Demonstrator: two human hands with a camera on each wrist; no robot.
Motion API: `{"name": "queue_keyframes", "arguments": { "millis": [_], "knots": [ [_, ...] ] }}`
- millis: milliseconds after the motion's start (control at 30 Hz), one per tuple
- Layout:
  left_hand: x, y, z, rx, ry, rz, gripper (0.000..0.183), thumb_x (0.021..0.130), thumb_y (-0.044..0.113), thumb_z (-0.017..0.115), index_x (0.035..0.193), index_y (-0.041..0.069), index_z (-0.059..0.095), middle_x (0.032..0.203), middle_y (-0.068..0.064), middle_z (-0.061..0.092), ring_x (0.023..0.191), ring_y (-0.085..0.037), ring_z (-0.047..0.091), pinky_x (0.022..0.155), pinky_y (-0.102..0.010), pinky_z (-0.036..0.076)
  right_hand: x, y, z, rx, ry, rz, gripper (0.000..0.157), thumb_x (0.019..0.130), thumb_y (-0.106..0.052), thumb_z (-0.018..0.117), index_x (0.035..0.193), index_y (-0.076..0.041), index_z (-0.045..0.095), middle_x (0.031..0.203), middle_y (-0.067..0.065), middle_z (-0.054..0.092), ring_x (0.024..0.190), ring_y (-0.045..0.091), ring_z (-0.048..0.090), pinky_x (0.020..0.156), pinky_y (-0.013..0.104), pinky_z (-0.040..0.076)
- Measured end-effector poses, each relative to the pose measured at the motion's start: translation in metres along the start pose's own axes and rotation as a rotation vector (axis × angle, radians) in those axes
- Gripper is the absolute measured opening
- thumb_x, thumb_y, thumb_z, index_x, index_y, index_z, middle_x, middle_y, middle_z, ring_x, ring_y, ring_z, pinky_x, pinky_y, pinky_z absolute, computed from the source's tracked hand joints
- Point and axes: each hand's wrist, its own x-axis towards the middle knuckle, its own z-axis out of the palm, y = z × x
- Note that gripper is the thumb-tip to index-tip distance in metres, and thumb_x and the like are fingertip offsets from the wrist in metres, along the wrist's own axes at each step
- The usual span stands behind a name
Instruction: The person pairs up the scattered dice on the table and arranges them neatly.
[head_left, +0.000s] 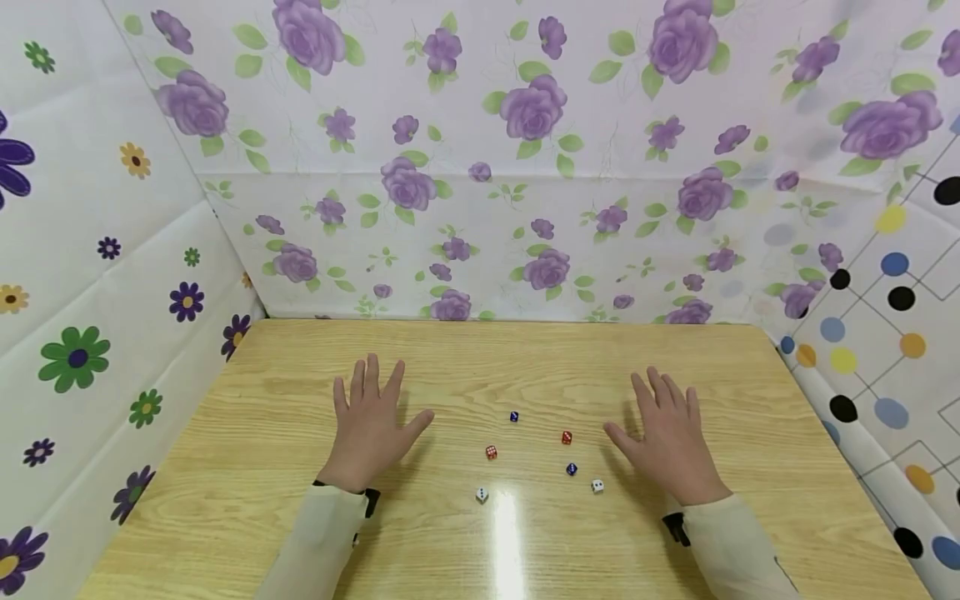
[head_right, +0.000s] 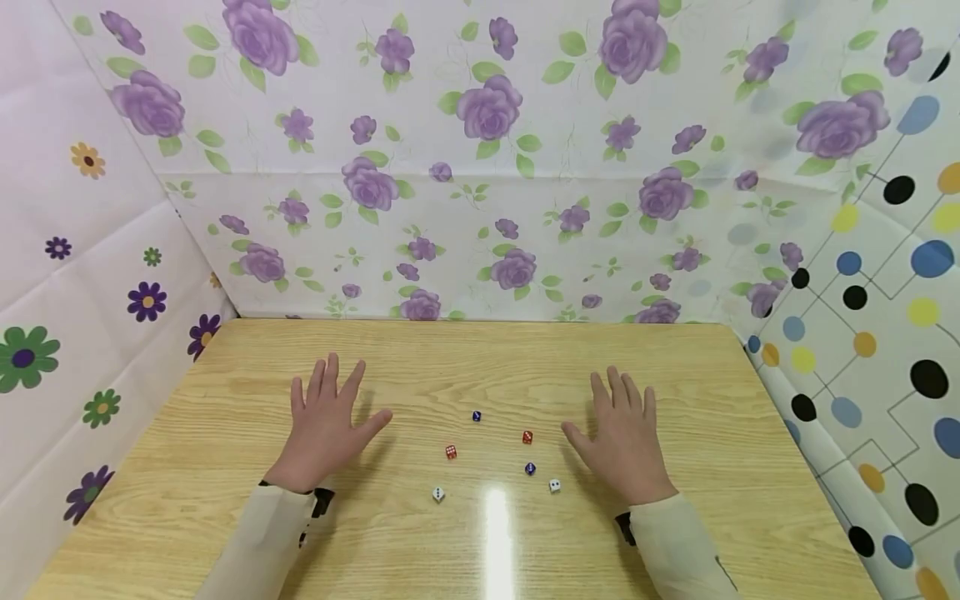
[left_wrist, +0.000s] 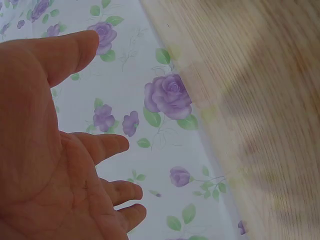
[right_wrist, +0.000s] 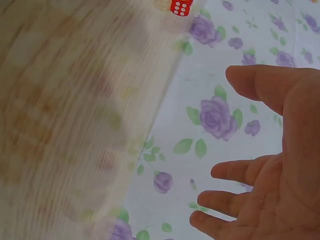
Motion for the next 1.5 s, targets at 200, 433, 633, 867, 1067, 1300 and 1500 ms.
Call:
{"name": "queue_keyframes", "arguments": {
  "millis": [200, 433, 633, 867, 1067, 1300, 1500],
  "knots": [
    [-0.001, 0.002, -0.001, 0.0, 0.012, 0.016, 0.088, 0.098, 0.053, 0.065, 0.163, 0.006, 0.029, 0.167, -0.033, 0.007, 0.156, -0.049, 0.0, 0.118, -0.07, -0.008, 0.0, -0.001, -0.001, 0.007, -0.024, -0.002, 0.083, 0.098, -0.044, 0.069, 0.155, 0.007, 0.036, 0.158, 0.035, 0.032, 0.145, 0.053, 0.028, 0.116, 0.073, 0.014],
    [-0.001, 0.002, -0.001, -0.021, -0.006, 0.026, 0.082, 0.098, 0.051, 0.065, 0.158, 0.002, 0.037, 0.166, -0.034, 0.011, 0.155, -0.05, 0.004, 0.118, -0.07, -0.004, -0.001, -0.005, -0.002, 0.016, -0.046, 0.005, 0.076, 0.097, -0.041, 0.071, 0.15, 0.008, 0.043, 0.152, 0.036, 0.041, 0.138, 0.055, 0.039, 0.111, 0.072, 0.028],
    [-0.003, 0.005, -0.001, -0.02, -0.024, 0.034, 0.077, 0.098, 0.048, 0.066, 0.154, 0.001, 0.043, 0.164, -0.035, 0.019, 0.153, -0.052, 0.012, 0.119, -0.07, 0.004, 0.001, -0.005, -0.001, 0.018, -0.093, 0.001, 0.071, 0.098, -0.037, 0.071, 0.147, 0.008, 0.047, 0.143, 0.034, 0.051, 0.127, 0.053, 0.051, 0.102, 0.068, 0.042],
    [-0.006, 0.012, -0.004, -0.011, -0.052, 0.044, 0.071, 0.098, 0.045, 0.068, 0.15, 0.001, 0.049, 0.156, -0.032, 0.038, 0.146, -0.051, 0.031, 0.117, -0.071, 0.016, 0.0, -0.008, -0.003, 0.028, -0.141, 0.001, 0.063, 0.097, -0.034, 0.072, 0.141, 0.007, 0.055, 0.133, 0.031, 0.06, 0.116, 0.048, 0.061, 0.095, 0.063, 0.05],
    [-0.008, 0.021, -0.005, -0.047, -0.108, 0.059, 0.054, 0.097, 0.038, 0.071, 0.135, 0.001, 0.064, 0.137, -0.024, 0.059, 0.129, -0.045, 0.053, 0.107, -0.063, 0.041, -0.002, -0.011, -0.006, 0.069, -0.22, 0.017, 0.051, 0.098, -0.032, 0.071, 0.136, 0.001, 0.062, 0.132, 0.024, 0.064, 0.116, 0.044, 0.063, 0.093, 0.061, 0.052],
    [-0.012, 0.036, 0.002, -0.107, -0.189, 0.08, 0.038, 0.095, 0.032, 0.075, 0.123, 0.006, 0.072, 0.121, -0.014, 0.07, 0.109, -0.033, 0.067, 0.09, -0.052, 0.055, -0.004, -0.015, -0.004, 0.103, -0.318, -0.003, 0.033, 0.098, -0.022, 0.07, 0.125, -0.004, 0.068, 0.105, 0.005, 0.072, 0.091, 0.02, 0.068, 0.079, 0.044, 0.057],
    [-0.017, 0.049, 0.013, -0.147, -0.292, 0.143, 0.029, 0.093, 0.028, 0.076, 0.114, 0.008, 0.073, 0.101, -0.003, 0.071, 0.09, -0.018, 0.066, 0.079, -0.043, 0.055, -0.005, -0.016, -0.002, 0.108, -0.39, -0.038, 0.014, 0.096, -0.013, 0.069, 0.109, -0.012, 0.073, 0.086, -0.009, 0.065, 0.074, 0.006, 0.057, 0.069, 0.035, 0.051]
  ]
}}
